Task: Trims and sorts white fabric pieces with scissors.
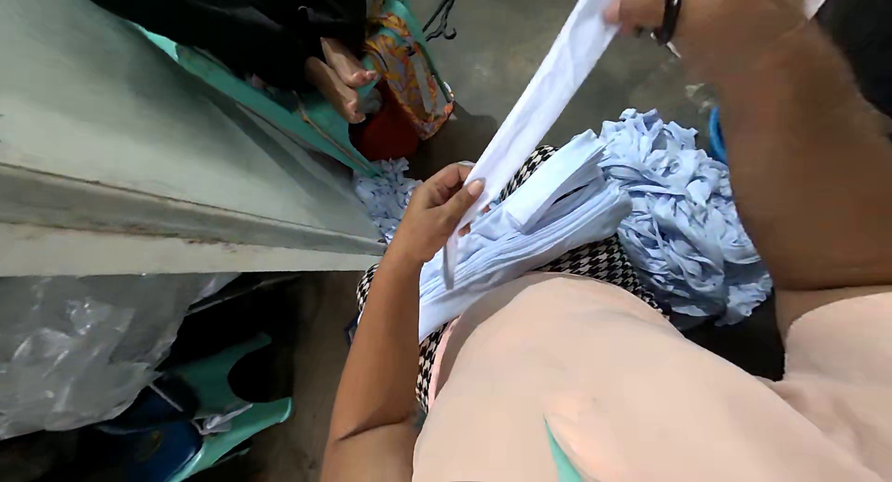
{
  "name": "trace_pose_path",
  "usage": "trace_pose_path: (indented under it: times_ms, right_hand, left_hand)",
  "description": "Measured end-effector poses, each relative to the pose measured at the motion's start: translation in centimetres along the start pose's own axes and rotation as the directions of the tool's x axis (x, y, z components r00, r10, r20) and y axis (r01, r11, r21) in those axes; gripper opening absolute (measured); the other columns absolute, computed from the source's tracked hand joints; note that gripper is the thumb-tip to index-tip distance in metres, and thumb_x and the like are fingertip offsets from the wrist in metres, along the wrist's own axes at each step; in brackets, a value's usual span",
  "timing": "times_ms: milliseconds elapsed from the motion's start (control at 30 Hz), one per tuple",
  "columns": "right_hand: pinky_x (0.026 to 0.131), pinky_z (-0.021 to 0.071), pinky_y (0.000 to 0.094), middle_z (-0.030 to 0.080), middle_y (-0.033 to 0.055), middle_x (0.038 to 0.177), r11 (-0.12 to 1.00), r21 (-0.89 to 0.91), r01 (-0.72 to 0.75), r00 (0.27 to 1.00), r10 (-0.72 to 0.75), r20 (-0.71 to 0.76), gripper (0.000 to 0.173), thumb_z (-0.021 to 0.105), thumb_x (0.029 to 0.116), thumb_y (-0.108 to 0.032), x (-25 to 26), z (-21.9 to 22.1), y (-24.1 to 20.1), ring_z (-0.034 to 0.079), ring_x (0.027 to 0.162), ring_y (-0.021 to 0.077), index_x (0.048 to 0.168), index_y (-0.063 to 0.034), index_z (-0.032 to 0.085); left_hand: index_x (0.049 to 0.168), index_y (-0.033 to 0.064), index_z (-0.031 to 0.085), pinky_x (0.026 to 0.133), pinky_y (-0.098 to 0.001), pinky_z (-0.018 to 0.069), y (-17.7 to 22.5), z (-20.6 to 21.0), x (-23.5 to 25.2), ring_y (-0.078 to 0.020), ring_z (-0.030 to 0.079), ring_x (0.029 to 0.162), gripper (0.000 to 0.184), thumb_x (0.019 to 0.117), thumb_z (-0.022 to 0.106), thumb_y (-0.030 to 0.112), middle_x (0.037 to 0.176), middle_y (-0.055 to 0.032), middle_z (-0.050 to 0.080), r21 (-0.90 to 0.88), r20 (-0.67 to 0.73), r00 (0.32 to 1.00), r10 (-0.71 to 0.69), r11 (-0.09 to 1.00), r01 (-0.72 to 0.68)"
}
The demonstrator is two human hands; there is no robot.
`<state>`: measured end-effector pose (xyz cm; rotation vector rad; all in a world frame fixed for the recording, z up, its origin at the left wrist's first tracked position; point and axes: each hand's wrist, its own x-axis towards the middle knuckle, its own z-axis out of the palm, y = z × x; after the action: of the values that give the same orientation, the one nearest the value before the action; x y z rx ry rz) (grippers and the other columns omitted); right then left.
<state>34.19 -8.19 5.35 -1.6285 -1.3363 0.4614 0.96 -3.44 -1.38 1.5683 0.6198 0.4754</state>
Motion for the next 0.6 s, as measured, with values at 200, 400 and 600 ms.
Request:
trace_pose_path:
  times_ms: [200, 400, 600]
  right_hand:
    - [0.069, 0.056, 0.0312, 0.061, 0.0066, 0.09, 0.908, 0.181, -0.378, 0.925, 0.364, 0.107, 0.029, 0.073, 0.089, -0.006, -3.6, 2.4, 9.0, 0.06, 0.07, 0.0114, 0.113, 0.0015, 0.057]
    - [0.069, 0.053, 0.034, 0.06, 0.009, 0.091, 0.847, 0.194, -0.495, 0.867, 0.468, 0.17, 0.031, 0.074, 0.0886, -0.007, -4.8, 3.7, 12.8, 0.058, 0.072, 0.0144, 0.113, 0.0018, 0.057]
    - [0.071, 0.0548, 0.0333, 0.061, 0.0093, 0.093, 0.809, 0.203, -0.552, 0.831, 0.512, 0.219, 0.029, 0.073, 0.0934, -0.013, -4.9, 4.0, 13.3, 0.06, 0.072, 0.0142, 0.114, 0.0024, 0.058]
  left_hand:
    - [0.108, 0.0082, 0.064, 0.043, -0.0181, 0.043, 0.4, 2.6, 0.0, -0.0052, 0.05, 0.048, 0.02, 0.1077, 0.049, 0.021, 0.077, -0.0033, 0.065, 0.074, 0.006, 0.978, -0.207, 0.976, 0.206]
    - [0.104, 0.0067, 0.065, 0.046, -0.0193, 0.045, -0.9, 3.8, 0.9, -0.0055, 0.05, 0.049, 0.019, 0.1068, 0.051, 0.019, 0.074, -0.0023, 0.063, 0.111, -0.035, 0.949, -0.313, 0.943, 0.315]
    - [0.103, 0.0064, 0.064, 0.045, -0.0167, 0.0423, -1.1, 3.9, 0.7, -0.0031, 0.048, 0.047, 0.017, 0.1063, 0.051, 0.016, 0.073, -0.002, 0.063, 0.077, -0.054, 0.934, -0.352, 0.931, 0.356]
